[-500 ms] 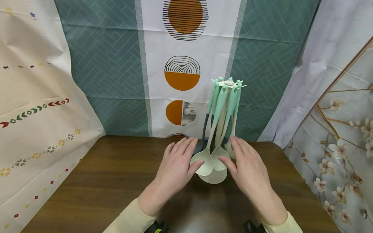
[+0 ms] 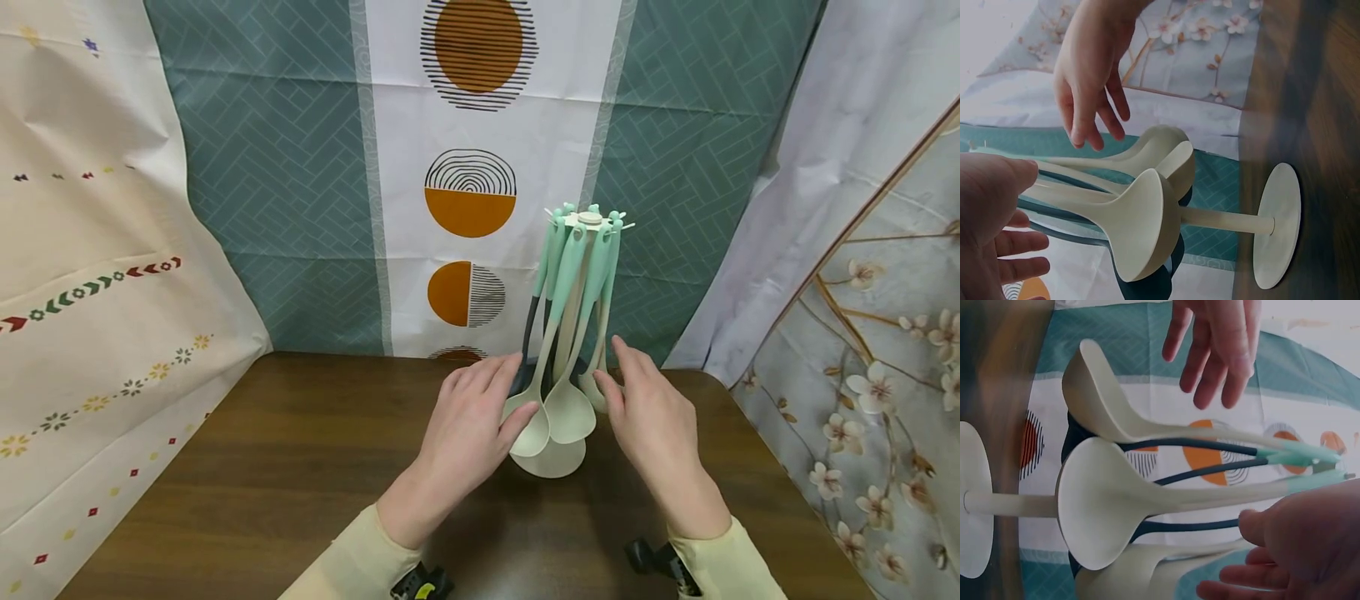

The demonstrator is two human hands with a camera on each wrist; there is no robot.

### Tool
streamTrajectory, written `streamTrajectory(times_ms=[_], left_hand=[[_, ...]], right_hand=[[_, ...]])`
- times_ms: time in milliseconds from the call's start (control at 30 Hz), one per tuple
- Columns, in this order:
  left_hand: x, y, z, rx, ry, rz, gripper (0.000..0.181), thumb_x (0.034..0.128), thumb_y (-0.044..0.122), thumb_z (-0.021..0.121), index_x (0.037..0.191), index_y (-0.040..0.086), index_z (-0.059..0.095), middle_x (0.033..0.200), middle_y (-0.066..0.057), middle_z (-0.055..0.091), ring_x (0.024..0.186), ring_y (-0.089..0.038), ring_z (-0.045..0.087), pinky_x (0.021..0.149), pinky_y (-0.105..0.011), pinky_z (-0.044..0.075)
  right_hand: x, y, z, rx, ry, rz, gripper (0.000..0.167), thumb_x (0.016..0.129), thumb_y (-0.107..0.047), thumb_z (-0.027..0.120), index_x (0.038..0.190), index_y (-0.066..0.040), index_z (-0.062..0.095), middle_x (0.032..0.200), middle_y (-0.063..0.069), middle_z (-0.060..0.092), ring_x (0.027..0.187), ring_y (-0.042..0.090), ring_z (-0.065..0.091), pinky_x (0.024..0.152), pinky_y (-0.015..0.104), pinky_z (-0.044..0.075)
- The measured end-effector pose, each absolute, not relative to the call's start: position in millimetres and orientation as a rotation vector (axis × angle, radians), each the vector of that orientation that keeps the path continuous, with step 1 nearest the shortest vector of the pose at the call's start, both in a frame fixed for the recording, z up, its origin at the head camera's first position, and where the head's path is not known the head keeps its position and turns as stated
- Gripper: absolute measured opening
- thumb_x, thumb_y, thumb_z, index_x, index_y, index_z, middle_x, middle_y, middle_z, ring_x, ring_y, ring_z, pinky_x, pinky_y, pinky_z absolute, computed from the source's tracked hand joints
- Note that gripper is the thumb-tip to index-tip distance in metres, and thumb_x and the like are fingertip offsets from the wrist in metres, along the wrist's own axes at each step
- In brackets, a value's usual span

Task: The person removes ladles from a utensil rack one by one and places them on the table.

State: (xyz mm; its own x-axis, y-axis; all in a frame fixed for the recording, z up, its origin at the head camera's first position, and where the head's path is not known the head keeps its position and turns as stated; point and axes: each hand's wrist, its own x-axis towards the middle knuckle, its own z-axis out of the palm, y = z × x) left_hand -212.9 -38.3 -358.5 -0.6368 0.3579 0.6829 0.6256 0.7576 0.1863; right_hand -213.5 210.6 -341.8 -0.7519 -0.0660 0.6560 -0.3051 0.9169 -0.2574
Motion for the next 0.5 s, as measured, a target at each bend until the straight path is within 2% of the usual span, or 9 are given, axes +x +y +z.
streamTrajectory(times_ms=[100,233,500], left_hand=[[-214.0,-36.1,-357.4,-0.731,-2.322,-0.565,0.061,0.1071,0.039,0.075,0.156,0.007,0.06,0.147,-0.012,0.067,0.135,-0.033,0.063,0.115,-0.055,0.046],[-215.1,-33.5,-355.8,-0.736,-2.32,-0.59,0.06,0.1072,0.038,0.076,0.156,0.007,0.06,0.145,-0.012,0.068,0.135,-0.034,0.063,0.115,-0.055,0.046],[-221.0,-25.9,-356.2,-0.746,-2.287,-0.622,0.059,0.1067,0.037,0.076,0.154,0.005,0.061,0.144,-0.012,0.07,0.135,-0.034,0.064,0.114,-0.056,0.048]], right_hand=[[-221.6,213.0,-342.2,0.244,-2.396,0.485,0.051,0.11,-0.022,0.071,0.155,0.0,0.06,0.136,0.022,0.071,0.089,0.039,0.074,0.063,0.06,0.057],[-231.8,215.1,-344.0,0.21,-2.395,0.506,0.047,0.111,-0.021,0.068,0.153,-0.001,0.061,0.124,0.018,0.075,0.082,0.034,0.072,0.061,0.057,0.055],[-247.6,214.7,-346.1,0.183,-2.416,0.571,0.047,0.112,-0.019,0.065,0.155,-0.001,0.059,0.129,0.015,0.077,0.104,0.037,0.075,0.076,0.061,0.058]])
